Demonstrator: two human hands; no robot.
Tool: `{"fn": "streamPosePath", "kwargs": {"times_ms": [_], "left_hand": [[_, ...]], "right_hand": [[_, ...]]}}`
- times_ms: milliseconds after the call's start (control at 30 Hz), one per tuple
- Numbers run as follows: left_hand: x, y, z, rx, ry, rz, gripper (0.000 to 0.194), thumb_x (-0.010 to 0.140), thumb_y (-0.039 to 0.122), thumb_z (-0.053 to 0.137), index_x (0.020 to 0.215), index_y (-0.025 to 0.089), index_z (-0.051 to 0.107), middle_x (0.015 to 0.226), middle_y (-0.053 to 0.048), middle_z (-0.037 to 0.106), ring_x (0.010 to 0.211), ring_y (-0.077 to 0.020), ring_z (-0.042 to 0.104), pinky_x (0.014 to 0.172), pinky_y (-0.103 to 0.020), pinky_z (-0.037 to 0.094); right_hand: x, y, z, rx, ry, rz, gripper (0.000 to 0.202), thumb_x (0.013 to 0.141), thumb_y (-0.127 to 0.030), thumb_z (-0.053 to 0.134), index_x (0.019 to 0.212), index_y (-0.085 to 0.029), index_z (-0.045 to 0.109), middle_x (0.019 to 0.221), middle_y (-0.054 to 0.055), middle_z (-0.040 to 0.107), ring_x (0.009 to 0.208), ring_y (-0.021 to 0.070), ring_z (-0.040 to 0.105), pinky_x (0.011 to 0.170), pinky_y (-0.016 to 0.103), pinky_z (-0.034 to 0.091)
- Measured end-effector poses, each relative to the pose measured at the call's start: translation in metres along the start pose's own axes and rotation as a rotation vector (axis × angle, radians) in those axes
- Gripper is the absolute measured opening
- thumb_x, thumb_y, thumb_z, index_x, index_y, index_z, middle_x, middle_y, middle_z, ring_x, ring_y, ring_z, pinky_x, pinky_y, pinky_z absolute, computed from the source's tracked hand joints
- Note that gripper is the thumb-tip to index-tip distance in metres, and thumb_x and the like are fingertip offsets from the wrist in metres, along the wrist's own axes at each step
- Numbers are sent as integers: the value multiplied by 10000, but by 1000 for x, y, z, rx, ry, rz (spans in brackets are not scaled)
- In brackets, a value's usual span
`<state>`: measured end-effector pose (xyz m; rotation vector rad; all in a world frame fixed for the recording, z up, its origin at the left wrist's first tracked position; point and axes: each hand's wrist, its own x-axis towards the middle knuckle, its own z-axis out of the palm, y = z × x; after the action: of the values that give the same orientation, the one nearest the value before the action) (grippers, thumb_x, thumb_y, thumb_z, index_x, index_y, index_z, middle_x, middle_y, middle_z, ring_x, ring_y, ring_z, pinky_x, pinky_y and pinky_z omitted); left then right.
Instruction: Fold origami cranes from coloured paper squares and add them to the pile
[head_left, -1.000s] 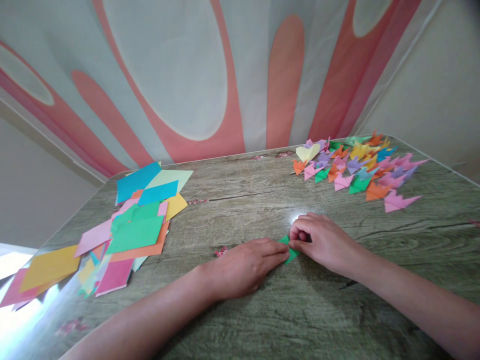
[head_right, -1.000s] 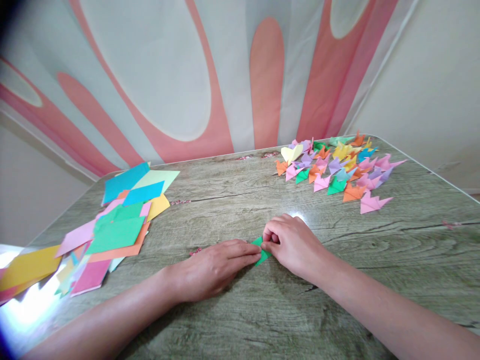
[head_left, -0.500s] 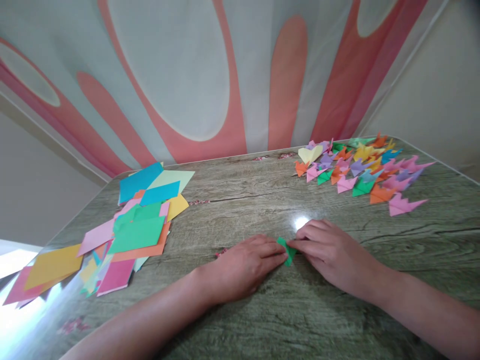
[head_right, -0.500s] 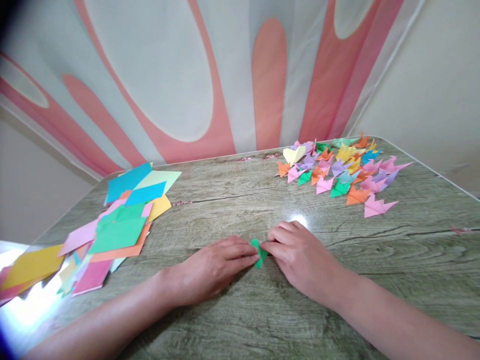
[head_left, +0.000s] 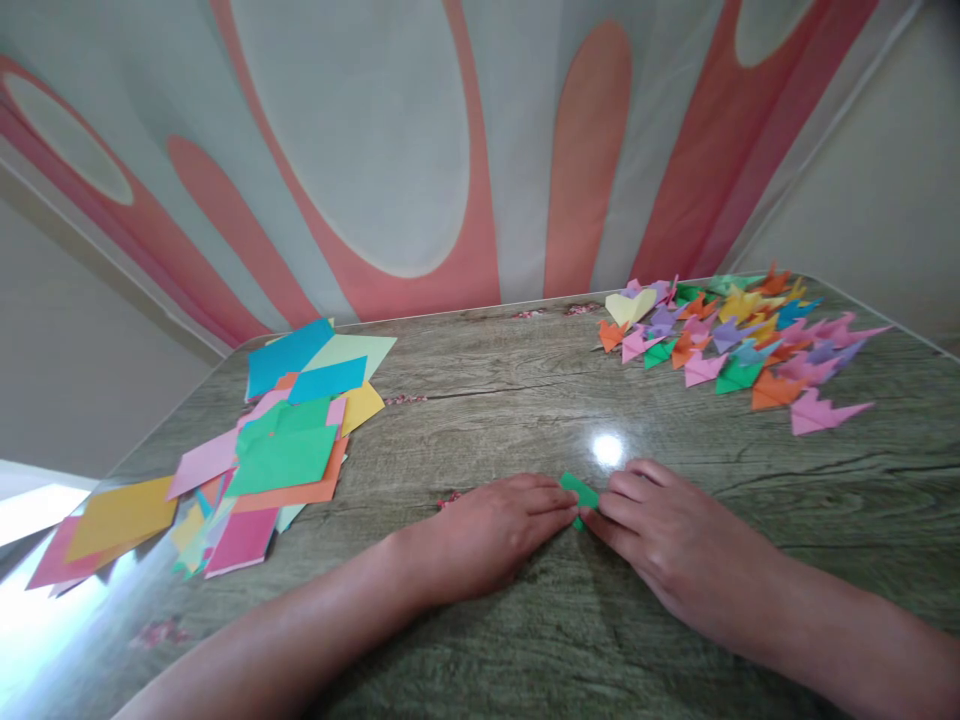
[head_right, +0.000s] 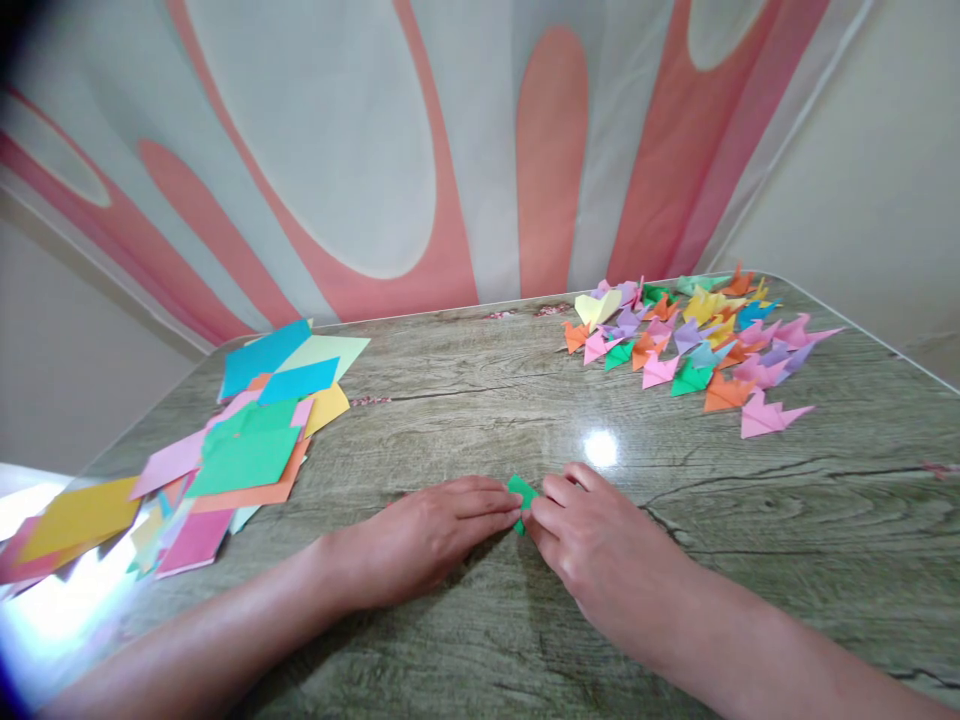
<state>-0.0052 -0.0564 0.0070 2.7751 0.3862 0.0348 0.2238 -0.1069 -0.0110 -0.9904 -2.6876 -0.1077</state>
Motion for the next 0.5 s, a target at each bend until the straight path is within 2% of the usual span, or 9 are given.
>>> {"fn": "streamPosePath", "kwargs": {"times_ms": [267,500], "left_hand": [[1,1,-1,0,12,-7,381,966,123,395,1334,99,490,1351,-131,568,1301,-202,482,1128,-358,368],[2,1,-2,-7,16,8,393,945,113,445,1334,112,499,1356,-121,567,1288,-219,488,1111,-378,382]], "right_hand": [[1,-6,-4,23,-19,-28,138,822,-106,590,882,-155,705,739,28,629,752,205,527,753,390,407],[0,-9,-5,60,-50,-15,169,762,-87,600,863,-161,714,738,43,641,744,224,539,727,404,433]]}}
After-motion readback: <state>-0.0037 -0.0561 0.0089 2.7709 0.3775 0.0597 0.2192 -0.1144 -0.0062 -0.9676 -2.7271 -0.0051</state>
